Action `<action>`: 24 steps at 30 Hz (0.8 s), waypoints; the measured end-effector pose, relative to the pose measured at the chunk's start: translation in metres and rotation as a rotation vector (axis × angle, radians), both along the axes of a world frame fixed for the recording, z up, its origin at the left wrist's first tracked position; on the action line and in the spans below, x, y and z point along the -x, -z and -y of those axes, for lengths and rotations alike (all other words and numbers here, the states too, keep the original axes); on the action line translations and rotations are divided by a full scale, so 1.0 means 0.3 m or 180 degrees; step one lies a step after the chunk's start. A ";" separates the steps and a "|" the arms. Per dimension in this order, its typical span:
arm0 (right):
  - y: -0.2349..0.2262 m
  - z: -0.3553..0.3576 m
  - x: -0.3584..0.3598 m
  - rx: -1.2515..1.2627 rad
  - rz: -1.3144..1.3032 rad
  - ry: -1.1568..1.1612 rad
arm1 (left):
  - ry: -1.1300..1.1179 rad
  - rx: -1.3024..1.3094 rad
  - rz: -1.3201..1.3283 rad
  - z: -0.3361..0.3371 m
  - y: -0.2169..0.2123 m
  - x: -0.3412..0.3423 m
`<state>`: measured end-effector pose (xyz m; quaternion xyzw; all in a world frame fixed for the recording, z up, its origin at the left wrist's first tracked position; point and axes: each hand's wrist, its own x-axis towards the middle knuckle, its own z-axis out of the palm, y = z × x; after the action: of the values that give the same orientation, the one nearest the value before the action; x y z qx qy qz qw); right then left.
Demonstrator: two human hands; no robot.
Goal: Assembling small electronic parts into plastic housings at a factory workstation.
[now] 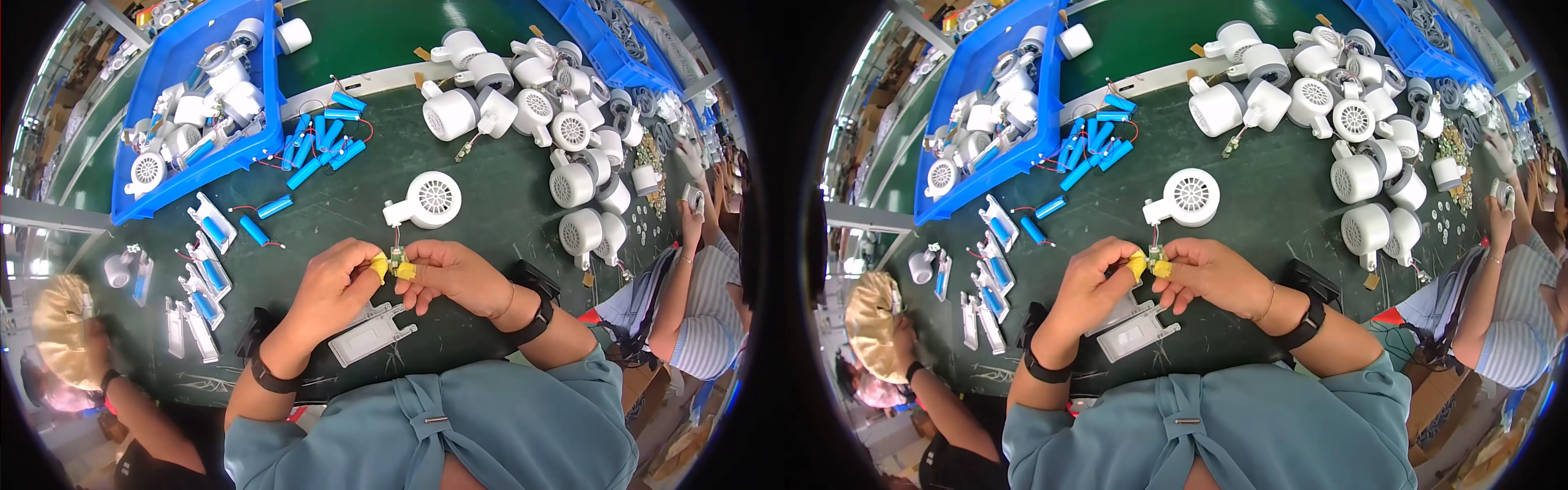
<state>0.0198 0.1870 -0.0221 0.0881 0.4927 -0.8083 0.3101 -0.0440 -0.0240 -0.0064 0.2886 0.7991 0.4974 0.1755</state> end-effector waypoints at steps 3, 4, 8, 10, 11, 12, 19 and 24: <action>-0.003 0.009 -0.003 -0.0123 -0.0044 0.0017 | 0.0050 0.0001 -0.0054 0.004 0.003 0.006; -0.008 0.013 -0.004 -0.0182 -0.0053 0.0024 | 0.0089 -0.0009 -0.0112 0.006 0.003 0.007; -0.015 0.027 -0.007 -0.0267 -0.0025 0.0032 | 0.0035 -0.0039 -0.0087 0.006 0.005 0.000; -0.010 0.035 -0.013 -0.0398 -0.0121 0.0119 | 0.0031 -0.0014 -0.0202 0.006 0.003 -0.003; -0.011 0.039 -0.013 -0.0396 -0.0119 0.0123 | 0.0034 -0.0012 -0.0200 0.005 0.001 -0.006; -0.014 0.044 -0.013 -0.0418 -0.0103 0.0167 | 0.0002 0.0050 -0.0321 0.004 -0.001 -0.011; -0.006 0.056 -0.020 -0.0610 -0.0319 0.0228 | 0.0006 0.0330 -0.0825 -0.001 -0.024 -0.030; -0.008 0.066 -0.030 -0.0947 -0.0577 0.0183 | 0.0379 0.0247 -0.0269 0.024 -0.026 0.024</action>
<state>0.0287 0.1673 -0.0198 0.0739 0.6301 -0.7396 0.2247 -0.0513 -0.0312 0.0013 0.3492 0.8059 0.4421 0.1820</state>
